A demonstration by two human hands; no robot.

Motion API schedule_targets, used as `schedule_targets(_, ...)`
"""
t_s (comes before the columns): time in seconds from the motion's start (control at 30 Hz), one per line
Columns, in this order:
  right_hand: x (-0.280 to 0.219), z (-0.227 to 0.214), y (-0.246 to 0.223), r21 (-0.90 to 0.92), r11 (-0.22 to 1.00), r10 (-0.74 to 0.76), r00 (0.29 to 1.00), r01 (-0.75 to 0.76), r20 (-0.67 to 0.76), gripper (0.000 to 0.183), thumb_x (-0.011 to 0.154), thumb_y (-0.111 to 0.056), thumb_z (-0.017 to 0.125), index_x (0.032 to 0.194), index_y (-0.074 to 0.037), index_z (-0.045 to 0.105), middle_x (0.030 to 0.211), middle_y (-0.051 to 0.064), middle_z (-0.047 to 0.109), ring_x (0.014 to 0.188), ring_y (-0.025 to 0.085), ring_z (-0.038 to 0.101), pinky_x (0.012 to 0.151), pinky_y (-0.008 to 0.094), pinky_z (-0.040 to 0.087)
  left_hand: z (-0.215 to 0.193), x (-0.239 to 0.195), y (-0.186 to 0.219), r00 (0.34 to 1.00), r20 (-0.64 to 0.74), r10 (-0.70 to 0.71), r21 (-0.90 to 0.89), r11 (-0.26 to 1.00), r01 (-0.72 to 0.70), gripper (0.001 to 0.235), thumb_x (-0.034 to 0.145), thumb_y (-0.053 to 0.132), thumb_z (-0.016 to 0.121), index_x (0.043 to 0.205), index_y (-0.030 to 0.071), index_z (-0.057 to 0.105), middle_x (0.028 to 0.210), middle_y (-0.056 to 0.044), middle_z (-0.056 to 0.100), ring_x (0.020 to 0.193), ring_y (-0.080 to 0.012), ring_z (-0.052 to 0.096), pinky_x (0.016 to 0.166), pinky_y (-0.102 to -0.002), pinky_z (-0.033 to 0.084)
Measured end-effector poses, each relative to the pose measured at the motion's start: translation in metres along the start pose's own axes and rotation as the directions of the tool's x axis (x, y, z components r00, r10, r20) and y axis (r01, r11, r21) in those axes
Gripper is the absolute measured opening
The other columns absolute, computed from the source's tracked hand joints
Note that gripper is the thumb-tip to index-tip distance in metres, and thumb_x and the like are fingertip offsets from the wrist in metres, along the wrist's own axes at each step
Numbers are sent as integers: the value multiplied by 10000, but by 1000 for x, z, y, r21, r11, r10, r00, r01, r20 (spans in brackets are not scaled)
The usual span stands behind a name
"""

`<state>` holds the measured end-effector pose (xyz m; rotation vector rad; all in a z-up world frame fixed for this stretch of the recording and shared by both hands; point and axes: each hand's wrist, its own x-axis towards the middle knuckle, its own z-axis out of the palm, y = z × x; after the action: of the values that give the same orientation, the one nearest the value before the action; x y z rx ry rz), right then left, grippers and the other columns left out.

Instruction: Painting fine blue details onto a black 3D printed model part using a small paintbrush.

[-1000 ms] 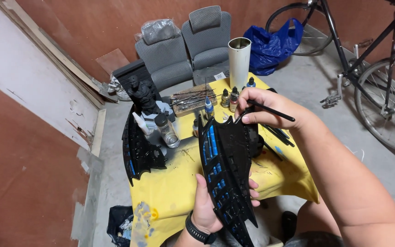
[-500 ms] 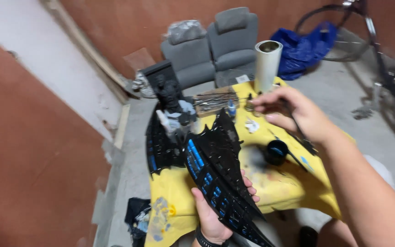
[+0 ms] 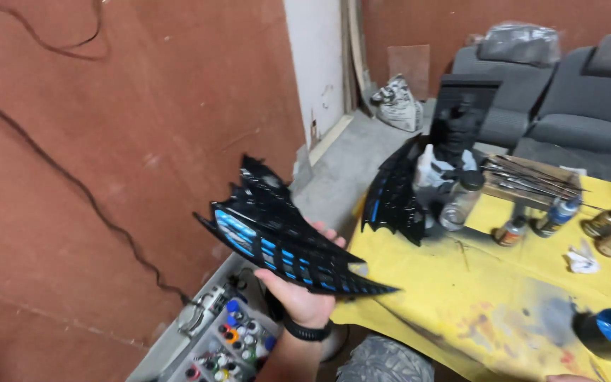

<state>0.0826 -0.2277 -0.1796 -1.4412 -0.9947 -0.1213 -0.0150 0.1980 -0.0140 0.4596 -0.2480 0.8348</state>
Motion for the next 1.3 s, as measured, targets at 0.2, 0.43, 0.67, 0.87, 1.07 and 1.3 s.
schedule_targets(0.2, -21, 18, 69, 132, 991, 24, 997, -33, 71, 601, 708, 115, 769, 1272, -65, 664, 1296, 268, 743, 1229, 356, 773, 1051, 417, 649, -30, 27, 42, 888, -395, 235, 53, 971, -234, 1051, 729, 884, 424, 1384, 76, 572, 1282, -206, 660, 1106, -387, 651, 1020, -625, 502)
schedule_targets(0.43, 81, 140, -40, -223, 962, 61, 923, -155, -380, 164, 935, 99, 641, 1062, 39, 558, 1102, 229, 718, 1086, 318, 720, 1096, 400, 573, -49, 44, 69, 780, -449, 437, 227, 899, -374, 1041, 676, 901, 371, 1304, 109, 623, 1229, -160, 691, 1117, -349, 663, 1034, -592, 493)
schedule_targets(0.67, 99, 140, -22, -121, 987, 57, 942, -102, -330, 176, 972, 76, 607, 1117, 104, 509, 1099, 311, 678, 1072, 355, 717, 1046, 387, 601, -66, 52, 75, 722, -362, 590, 351, 804, -481, 1030, 723, 896, 369, 1274, 68, 635, 1223, -147, 688, 1100, -319, 673, 1003, -547, 532)
schedule_targets(0.87, 94, 133, -15, -65, 972, 190, 914, -227, -359, 158, 1001, 101, 575, 1112, 105, 464, 1141, 334, 664, 1058, 378, 707, 1039, 403, 587, -69, 56, 74, 689, -288, 665, 398, 738, -545, 1025, 773, 880, 346, 1283, 39, 634, 1233, -169, 675, 1084, -326, 677, 968, -523, 571)
schedule_targets(1.07, 92, 130, -5, -39, 983, 158, 934, -179, -320, 197, 980, 88, 575, 1154, 109, 484, 1134, 336, 661, 1113, 370, 702, 1075, 406, 592, -64, 56, 70, 682, -262, 683, 419, 717, -557, 1030, 776, 884, 329, 1276, 36, 634, 1219, -163, 681, 1076, -332, 681, 961, -506, 579)
schedule_targets(1.3, 95, 133, -14, -66, 981, 150, 930, -182, -336, 164, 1000, 78, 574, 1131, 110, 480, 1118, 330, 668, 1061, 365, 711, 1046, 397, 597, -59, 52, 69, 704, -167, 690, 439, 692, -573, 1047, 785, 890, 343, 1342, 38, 585, 1240, -168, 665, 1074, -298, 683, 942, -489, 594)
